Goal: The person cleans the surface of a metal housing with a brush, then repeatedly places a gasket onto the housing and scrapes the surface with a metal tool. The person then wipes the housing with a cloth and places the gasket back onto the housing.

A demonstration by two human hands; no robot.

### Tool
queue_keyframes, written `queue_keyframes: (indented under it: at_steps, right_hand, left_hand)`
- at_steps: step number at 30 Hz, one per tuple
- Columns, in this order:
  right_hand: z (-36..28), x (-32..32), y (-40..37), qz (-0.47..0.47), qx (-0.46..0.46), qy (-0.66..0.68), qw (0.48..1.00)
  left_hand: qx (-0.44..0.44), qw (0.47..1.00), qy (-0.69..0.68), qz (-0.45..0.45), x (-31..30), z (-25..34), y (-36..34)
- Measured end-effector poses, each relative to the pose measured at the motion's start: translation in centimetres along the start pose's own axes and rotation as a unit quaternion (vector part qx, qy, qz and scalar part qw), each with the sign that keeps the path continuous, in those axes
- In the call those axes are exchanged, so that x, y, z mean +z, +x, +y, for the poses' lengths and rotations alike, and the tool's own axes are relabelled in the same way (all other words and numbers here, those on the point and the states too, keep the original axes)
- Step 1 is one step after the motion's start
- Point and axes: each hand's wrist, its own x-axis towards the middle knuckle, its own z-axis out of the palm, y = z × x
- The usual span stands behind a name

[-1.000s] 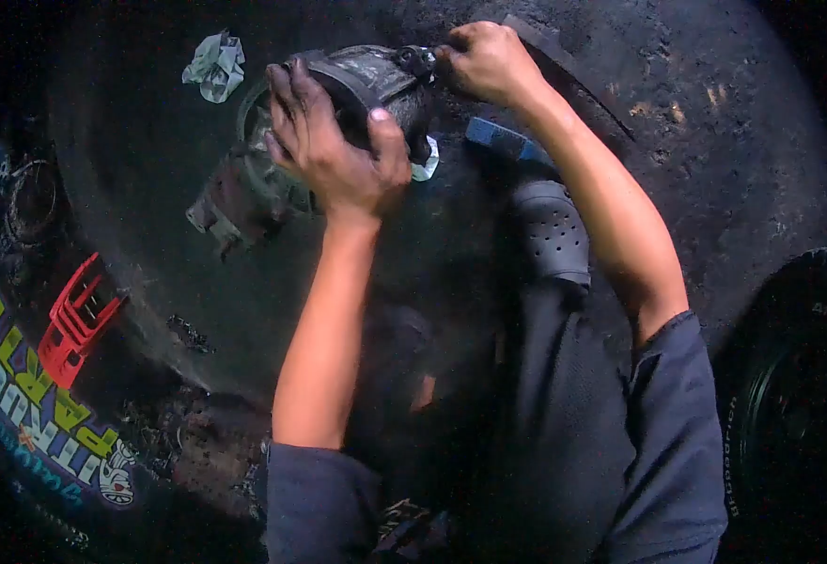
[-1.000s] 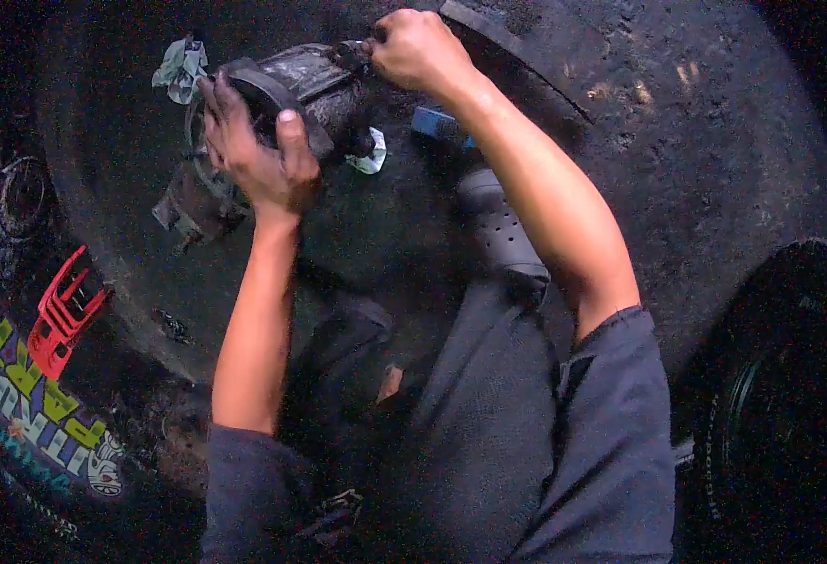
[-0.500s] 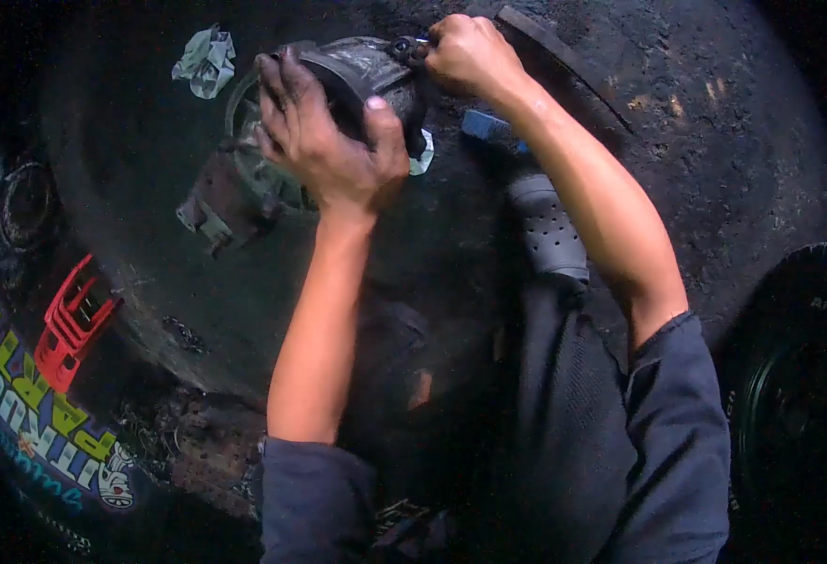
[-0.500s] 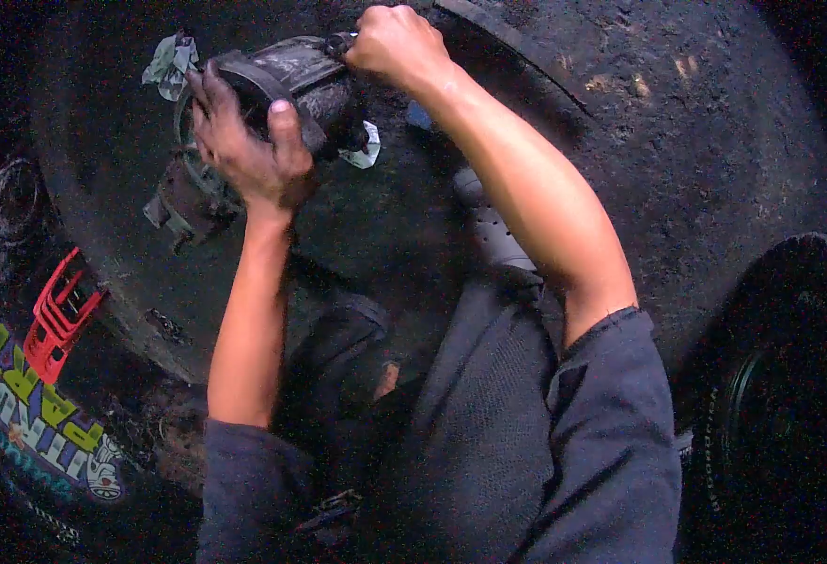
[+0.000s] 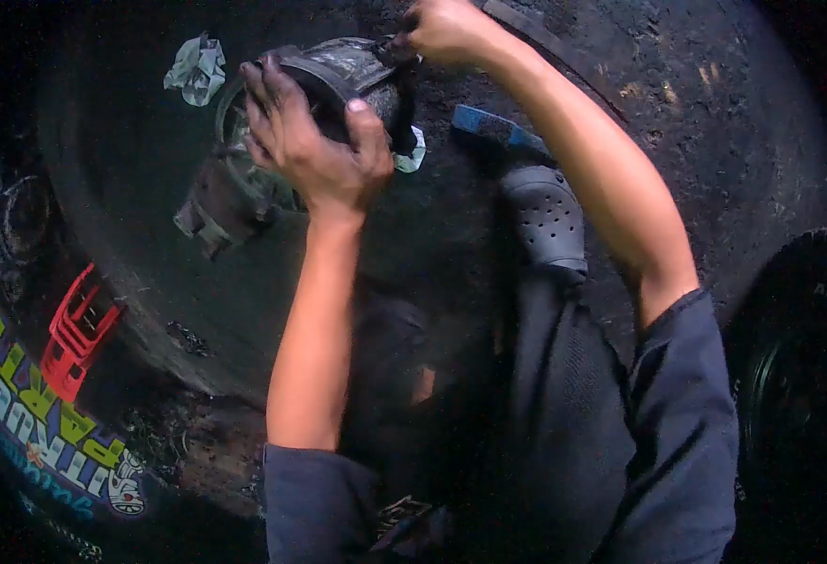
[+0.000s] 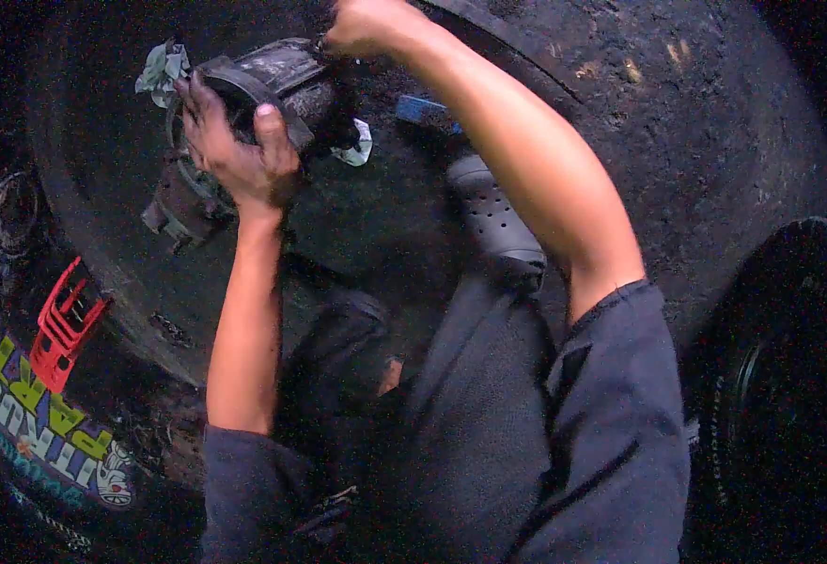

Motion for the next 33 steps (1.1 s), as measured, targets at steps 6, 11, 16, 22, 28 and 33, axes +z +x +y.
queue_keyframes:
  at_steps: [6,11,16,22,28,33]
  right_hand:
    - [0.7,0.4,-1.1,0.052,0.066,-0.076,0.994]
    - [0.9,0.6,-1.3,0.057,0.072,-0.015,0.996]
    - [0.3,0.7,-1.1,0.048,0.063,-0.017,0.997]
    - [-1.3,1.0,-1.7,0.098,0.096,-0.048,0.989]
    - [-1.9,1.8,-1.9,0.102,0.113,-0.058,0.987]
    - [-1.1,2.4,-1.5,0.105,0.121,-0.038,0.986]
  left_hand:
    - [0.011,1.0,-0.003,0.008,0.0,0.0,0.2]
    - [0.014,1.0,-0.006,0.008,0.0,-0.1,0.1]
    - [0.012,1.0,0.004,0.015,0.1,0.1,0.0]
    - [0.012,0.999,-0.007,0.029,0.3,0.1,0.1]
    - [0.035,0.998,-0.016,0.056,0.3,0.5,0.4]
    - [0.033,0.998,-0.013,0.048,0.3,0.4,0.6]
